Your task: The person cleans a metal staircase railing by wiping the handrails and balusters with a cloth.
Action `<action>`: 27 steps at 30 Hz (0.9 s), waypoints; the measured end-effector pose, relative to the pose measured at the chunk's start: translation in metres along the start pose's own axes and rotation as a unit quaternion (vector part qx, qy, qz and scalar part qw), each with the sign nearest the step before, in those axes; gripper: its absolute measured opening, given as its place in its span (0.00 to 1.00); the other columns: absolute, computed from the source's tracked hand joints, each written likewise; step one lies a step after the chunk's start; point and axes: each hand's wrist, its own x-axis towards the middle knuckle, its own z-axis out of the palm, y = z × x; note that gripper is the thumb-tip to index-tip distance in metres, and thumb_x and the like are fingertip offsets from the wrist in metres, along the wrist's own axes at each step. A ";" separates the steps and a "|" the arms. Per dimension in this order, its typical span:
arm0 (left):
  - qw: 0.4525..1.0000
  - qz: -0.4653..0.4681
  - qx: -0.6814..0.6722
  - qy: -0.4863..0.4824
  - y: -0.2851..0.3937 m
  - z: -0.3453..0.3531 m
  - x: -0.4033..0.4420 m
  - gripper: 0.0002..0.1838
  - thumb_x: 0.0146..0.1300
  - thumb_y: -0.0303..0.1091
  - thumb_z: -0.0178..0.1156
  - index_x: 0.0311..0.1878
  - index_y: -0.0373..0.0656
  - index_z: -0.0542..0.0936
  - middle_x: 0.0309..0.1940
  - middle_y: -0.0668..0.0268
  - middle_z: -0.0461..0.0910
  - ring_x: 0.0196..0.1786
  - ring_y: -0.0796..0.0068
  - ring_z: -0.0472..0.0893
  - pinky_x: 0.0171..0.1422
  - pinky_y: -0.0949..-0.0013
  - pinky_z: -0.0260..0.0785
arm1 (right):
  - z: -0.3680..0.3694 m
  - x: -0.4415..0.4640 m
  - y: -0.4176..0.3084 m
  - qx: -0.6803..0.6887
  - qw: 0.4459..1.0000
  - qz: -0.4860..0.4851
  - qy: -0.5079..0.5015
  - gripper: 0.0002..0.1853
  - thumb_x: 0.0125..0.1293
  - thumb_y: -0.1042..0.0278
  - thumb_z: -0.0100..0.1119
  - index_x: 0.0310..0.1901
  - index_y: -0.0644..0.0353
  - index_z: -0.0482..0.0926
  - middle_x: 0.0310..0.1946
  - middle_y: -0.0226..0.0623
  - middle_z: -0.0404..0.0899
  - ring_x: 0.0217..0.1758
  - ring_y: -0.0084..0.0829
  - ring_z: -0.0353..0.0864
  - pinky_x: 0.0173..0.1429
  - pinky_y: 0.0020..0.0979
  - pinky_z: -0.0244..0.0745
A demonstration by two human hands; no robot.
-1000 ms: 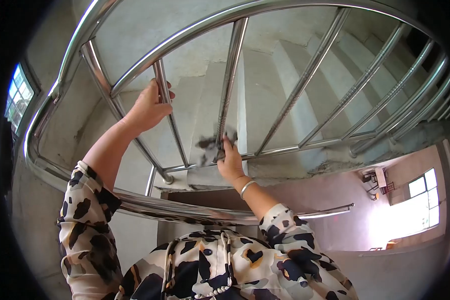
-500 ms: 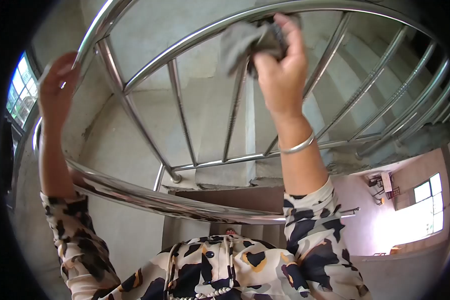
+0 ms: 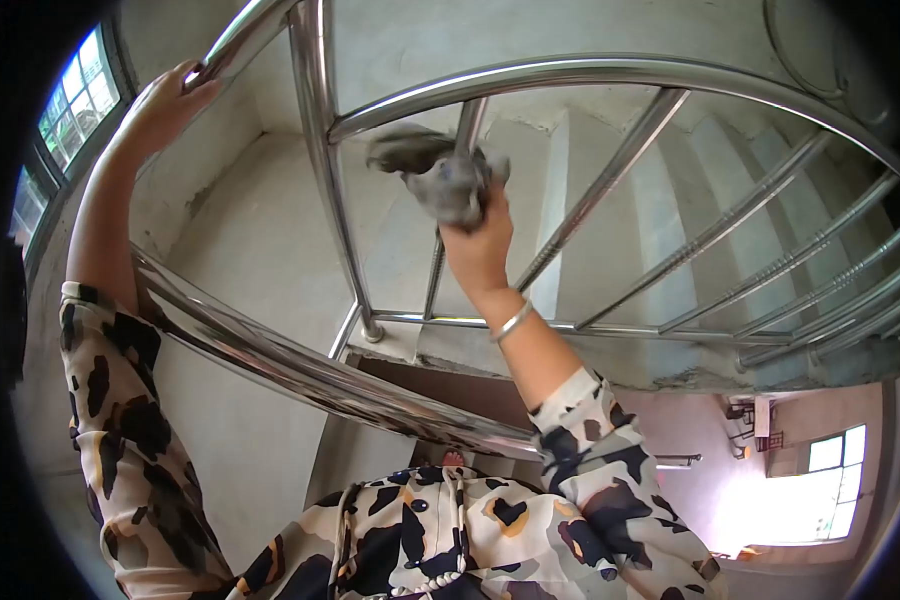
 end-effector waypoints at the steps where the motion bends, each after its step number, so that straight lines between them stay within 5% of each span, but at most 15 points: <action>1: 0.999 0.024 0.014 0.019 -0.003 0.003 0.005 0.30 0.57 0.53 0.55 0.56 0.41 0.71 0.39 0.53 0.78 0.45 0.62 0.77 0.50 0.61 0.67 | 0.000 -0.022 0.020 0.015 0.996 0.072 -0.050 0.26 0.46 0.75 0.64 0.50 0.66 0.69 0.42 0.48 0.77 0.46 0.43 0.79 0.49 0.34 0.73; 4: 0.993 0.066 0.049 0.081 -0.019 0.022 0.019 0.33 0.57 0.54 0.57 0.59 0.40 0.69 0.39 0.52 0.77 0.44 0.62 0.77 0.49 0.63 0.67 | 0.006 -0.087 0.070 -0.161 0.951 0.204 -0.167 0.22 0.48 0.65 0.68 0.43 0.64 0.75 0.37 0.49 0.80 0.43 0.44 0.80 0.45 0.33 0.74; 6: 0.985 0.090 0.076 0.126 -0.017 0.023 0.015 0.34 0.56 0.53 0.58 0.60 0.40 0.67 0.42 0.51 0.76 0.46 0.61 0.77 0.51 0.63 0.66 | 0.008 -0.105 0.082 -0.128 0.953 0.192 -0.194 0.21 0.47 0.64 0.68 0.41 0.66 0.76 0.36 0.52 0.79 0.42 0.46 0.80 0.45 0.34 0.74; 8: 0.988 0.071 0.105 0.091 -0.009 0.016 0.009 0.36 0.54 0.50 0.60 0.62 0.39 0.65 0.47 0.50 0.74 0.50 0.58 0.75 0.54 0.62 0.65 | 0.004 -0.113 0.087 -0.228 0.831 0.329 -0.387 0.18 0.45 0.68 0.67 0.39 0.66 0.77 0.33 0.49 0.79 0.39 0.42 0.80 0.43 0.34 0.74; 9: 0.987 0.071 0.107 0.095 -0.007 0.012 0.007 0.36 0.54 0.50 0.60 0.62 0.39 0.65 0.47 0.50 0.74 0.50 0.58 0.75 0.54 0.62 0.65 | 0.002 -0.121 0.093 -0.226 0.834 0.325 -0.385 0.18 0.45 0.68 0.67 0.39 0.66 0.77 0.33 0.49 0.79 0.39 0.42 0.80 0.43 0.34 0.74; 11: 0.986 0.075 0.105 0.108 -0.008 0.016 0.005 0.36 0.53 0.48 0.61 0.62 0.39 0.65 0.47 0.50 0.75 0.51 0.57 0.75 0.54 0.62 0.65 | 0.002 -0.130 0.100 0.049 0.854 0.462 -0.236 0.18 0.44 0.72 0.63 0.40 0.65 0.77 0.29 0.43 0.79 0.35 0.35 0.80 0.41 0.33 0.74; 12: 0.986 0.070 0.103 0.111 -0.011 0.018 0.008 0.36 0.53 0.48 0.61 0.62 0.39 0.65 0.47 0.50 0.75 0.51 0.57 0.75 0.54 0.62 0.65 | 0.000 -0.120 0.097 0.046 0.855 0.458 -0.239 0.18 0.44 0.72 0.63 0.40 0.65 0.77 0.29 0.43 0.79 0.35 0.35 0.80 0.41 0.33 0.74; 16: 0.986 0.080 0.096 0.113 -0.011 0.015 0.011 0.36 0.52 0.48 0.62 0.61 0.38 0.65 0.45 0.52 0.75 0.48 0.58 0.76 0.52 0.62 0.66 | -0.023 -0.031 0.000 -0.023 0.954 0.241 -0.174 0.16 0.43 0.76 0.58 0.38 0.66 0.74 0.27 0.36 0.77 0.30 0.26 0.77 0.35 0.28 0.73; 17: 0.992 0.057 0.082 0.080 -0.007 0.013 0.010 0.36 0.52 0.48 0.62 0.61 0.38 0.66 0.43 0.52 0.75 0.46 0.59 0.76 0.51 0.62 0.66 | -0.028 -0.007 -0.017 0.032 0.979 0.139 -0.147 0.14 0.44 0.78 0.57 0.38 0.66 0.73 0.27 0.35 0.77 0.28 0.23 0.76 0.33 0.26 0.72; 18: 0.992 0.056 0.081 0.075 -0.011 0.017 0.012 0.36 0.52 0.48 0.62 0.61 0.38 0.66 0.43 0.52 0.75 0.46 0.59 0.76 0.51 0.62 0.66 | -0.033 0.017 -0.058 0.081 0.978 0.134 -0.137 0.15 0.46 0.79 0.57 0.39 0.66 0.73 0.27 0.35 0.78 0.27 0.22 0.75 0.32 0.26 0.72; 20: 0.985 0.098 0.077 0.117 -0.017 0.017 0.015 0.35 0.52 0.47 0.62 0.60 0.37 0.66 0.41 0.53 0.76 0.43 0.60 0.76 0.48 0.61 0.67 | -0.037 0.043 -0.069 0.057 0.992 -0.083 -0.076 0.26 0.52 0.80 0.61 0.56 0.67 0.67 0.42 0.33 0.76 0.39 0.21 0.76 0.45 0.22 0.73; 23: 0.996 0.057 0.044 0.053 -0.007 0.006 0.008 0.35 0.52 0.47 0.62 0.60 0.38 0.66 0.40 0.52 0.76 0.44 0.60 0.76 0.48 0.62 0.67 | -0.030 0.033 -0.085 -0.017 0.988 -0.146 -0.053 0.29 0.54 0.78 0.60 0.59 0.70 0.64 0.48 0.39 0.74 0.45 0.26 0.76 0.49 0.25 0.72; 25: 0.998 0.041 0.023 0.037 -0.012 0.009 0.012 0.35 0.51 0.47 0.62 0.60 0.38 0.67 0.41 0.51 0.76 0.46 0.59 0.76 0.49 0.63 0.67 | -0.023 -0.001 -0.064 -0.089 0.964 -0.236 -0.082 0.30 0.51 0.78 0.59 0.58 0.71 0.64 0.51 0.49 0.71 0.52 0.38 0.75 0.58 0.33 0.68; 27: 0.982 0.098 0.073 0.141 -0.028 0.022 0.020 0.33 0.51 0.46 0.62 0.58 0.40 0.67 0.45 0.53 0.75 0.50 0.58 0.76 0.52 0.60 0.68 | -0.008 -0.052 -0.038 -0.014 0.966 -0.098 -0.239 0.28 0.46 0.79 0.58 0.55 0.66 0.69 0.50 0.51 0.72 0.55 0.45 0.74 0.60 0.37 0.66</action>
